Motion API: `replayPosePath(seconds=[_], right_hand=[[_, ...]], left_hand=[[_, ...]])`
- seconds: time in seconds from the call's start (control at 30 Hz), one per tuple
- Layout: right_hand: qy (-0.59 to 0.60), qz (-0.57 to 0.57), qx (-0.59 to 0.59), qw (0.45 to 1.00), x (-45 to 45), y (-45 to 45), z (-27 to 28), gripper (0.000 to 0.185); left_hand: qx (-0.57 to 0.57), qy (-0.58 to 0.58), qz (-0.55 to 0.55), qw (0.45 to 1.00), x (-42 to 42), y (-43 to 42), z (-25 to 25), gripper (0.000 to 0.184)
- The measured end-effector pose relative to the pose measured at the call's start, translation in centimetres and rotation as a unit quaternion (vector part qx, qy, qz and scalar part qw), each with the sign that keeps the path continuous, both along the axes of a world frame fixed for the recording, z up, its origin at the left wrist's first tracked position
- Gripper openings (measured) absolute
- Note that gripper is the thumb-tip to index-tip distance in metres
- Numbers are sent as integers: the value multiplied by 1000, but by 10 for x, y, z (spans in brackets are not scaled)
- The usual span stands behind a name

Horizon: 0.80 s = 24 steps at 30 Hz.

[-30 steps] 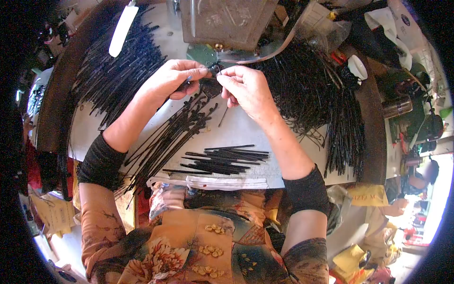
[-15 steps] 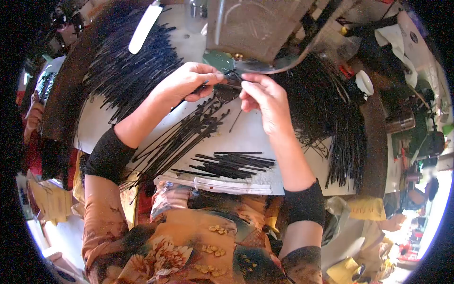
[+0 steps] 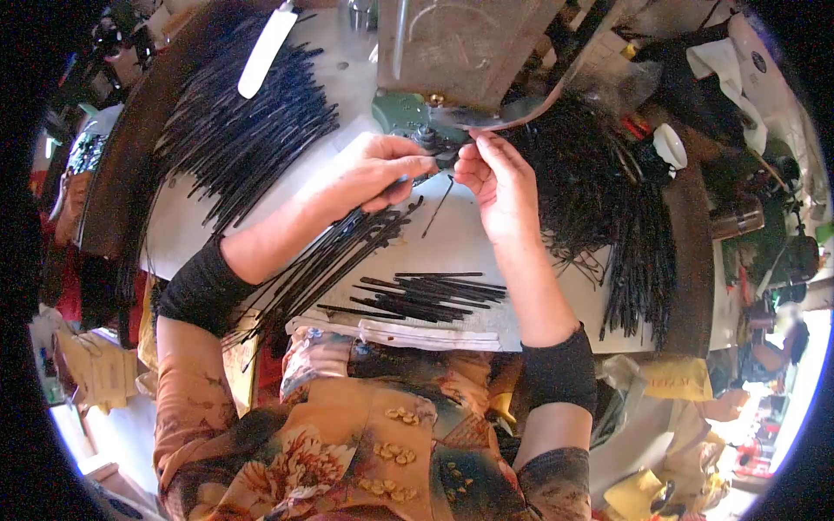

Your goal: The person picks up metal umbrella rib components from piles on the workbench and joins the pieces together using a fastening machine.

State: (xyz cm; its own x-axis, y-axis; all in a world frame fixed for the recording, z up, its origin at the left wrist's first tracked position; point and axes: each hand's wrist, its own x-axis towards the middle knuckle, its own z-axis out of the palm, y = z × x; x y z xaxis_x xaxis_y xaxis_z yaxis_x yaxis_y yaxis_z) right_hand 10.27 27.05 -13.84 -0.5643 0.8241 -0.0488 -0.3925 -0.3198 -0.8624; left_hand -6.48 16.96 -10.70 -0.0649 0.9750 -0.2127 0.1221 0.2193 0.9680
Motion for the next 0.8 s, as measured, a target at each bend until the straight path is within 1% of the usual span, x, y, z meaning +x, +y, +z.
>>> replayPosePath(seconds=[0.03, 0.1, 0.17, 0.23, 0.3, 0.4, 0.43, 0.5, 0.57, 0.63, 0.77, 0.8], right_hand=[[-14, 1, 9, 1000, 1, 0, 0, 20], [-53, -8, 39, 998, 2, 2, -1, 21], [-65, -33, 39, 997, 3, 5, -2, 22], [-61, -30, 42, 997, 6, 9, 2, 21], [-34, -21, 43, 998, 11, 17, -1, 20], [-2, -35, 25, 999, 13, 22, -3, 20], [11, -39, 20, 999, 14, 23, -4, 19], [30, -30, 7, 999, 15, 26, -6, 19], [34, -30, 0, 999, 13, 26, -7, 19], [29, -16, 3, 999, 12, 25, -9, 19], [24, 3, 13, 1000, 9, 20, -7, 20], [17, 11, 10, 1000, 9, 19, -7, 20]], left_hand=[[14, 16, 0, 1000, 4, 0, -3, 28], [26, -11, -15, 999, 8, 2, -11, 32], [37, -19, -12, 999, 16, 0, -12, 34], [97, 153, -47, 982, 13, -4, -8, 35], [221, 215, -10, 951, 12, -10, -15, 28], [279, 259, -2, 925, -3, -14, -21, 22], [264, 325, 16, 908, -12, -17, -20, 21], [229, 451, 52, 861, -39, -32, 8, 18], [262, 551, 125, 783, -78, -32, -1, 18], [177, 590, 141, 775, -107, -34, -5, 20], [128, 608, 102, 777, -115, -37, -16, 20], [117, 580, 101, 800, -110, -36, -13, 20]])
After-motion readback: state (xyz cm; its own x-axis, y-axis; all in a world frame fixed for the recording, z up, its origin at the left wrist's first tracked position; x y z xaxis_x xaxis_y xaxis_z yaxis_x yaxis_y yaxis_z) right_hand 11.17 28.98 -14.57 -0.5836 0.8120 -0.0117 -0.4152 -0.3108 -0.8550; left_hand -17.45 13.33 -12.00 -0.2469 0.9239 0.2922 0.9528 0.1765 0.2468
